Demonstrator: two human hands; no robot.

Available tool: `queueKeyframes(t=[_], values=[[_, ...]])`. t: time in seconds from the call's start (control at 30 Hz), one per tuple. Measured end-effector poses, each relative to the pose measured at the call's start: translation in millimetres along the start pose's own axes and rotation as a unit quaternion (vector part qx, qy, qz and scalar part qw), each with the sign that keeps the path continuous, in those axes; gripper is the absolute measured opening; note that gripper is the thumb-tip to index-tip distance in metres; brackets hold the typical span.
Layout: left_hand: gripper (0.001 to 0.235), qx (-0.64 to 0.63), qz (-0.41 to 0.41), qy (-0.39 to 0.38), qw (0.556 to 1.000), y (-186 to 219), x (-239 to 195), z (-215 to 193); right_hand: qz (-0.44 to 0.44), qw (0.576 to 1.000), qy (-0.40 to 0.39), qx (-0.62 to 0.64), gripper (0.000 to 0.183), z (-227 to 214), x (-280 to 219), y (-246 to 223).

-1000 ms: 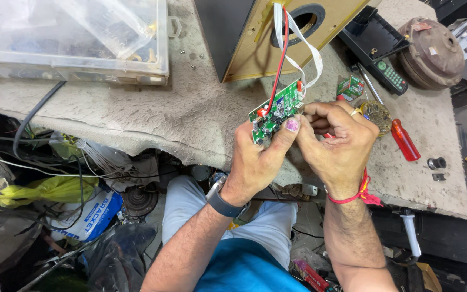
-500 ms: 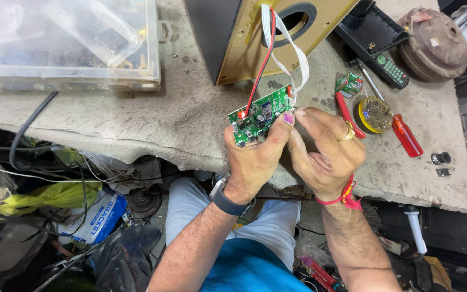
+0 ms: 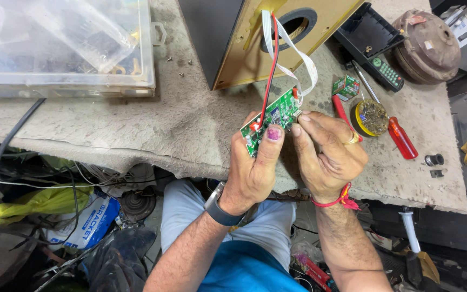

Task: The person solders a small USB connector onto a green circuit board using a soldering iron and solder wire. They use pliers to hold the connector and repeatedly apply heat and solder to the board's contact points.

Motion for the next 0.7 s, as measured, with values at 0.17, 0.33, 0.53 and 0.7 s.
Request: queueKeyframes(t=[0.17,0.33,0.53,0.7], values=[[0.035,0.006,0.012,-0.006,1.0,3.9,2.5,0.7,0.005,1.0,0.001,-0.016,0.02,1.2,-2.3,4.2],[0.034,0.024,0.022,-0.007,0.999,4.8,3.0,1.0,0.01,1.0,0.003,-0.006,0.021,1.5,-4.0,5.5],[0.034,0.015,0.006,-0.003,1.0,3.7,2.6,1.2,0.003,1.0,0.0,-0.006,0.021,1.1,-2.7,5.7],[0.033,0.014,0.01,-0.004,1.0,3.4,2.0,1.4,0.008,1.0,-0.004,-0.005,0.02,0.9,-0.5,3.9]])
Point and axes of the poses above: each hand's wrist, its own x-axis towards the middle knuckle, its own z-axis out of the palm, y = z × x, the point moved 3 cm from there along x, towards the middle knuckle, and after that the axes turned 12 degrees about -x, right-handed, at the moved point
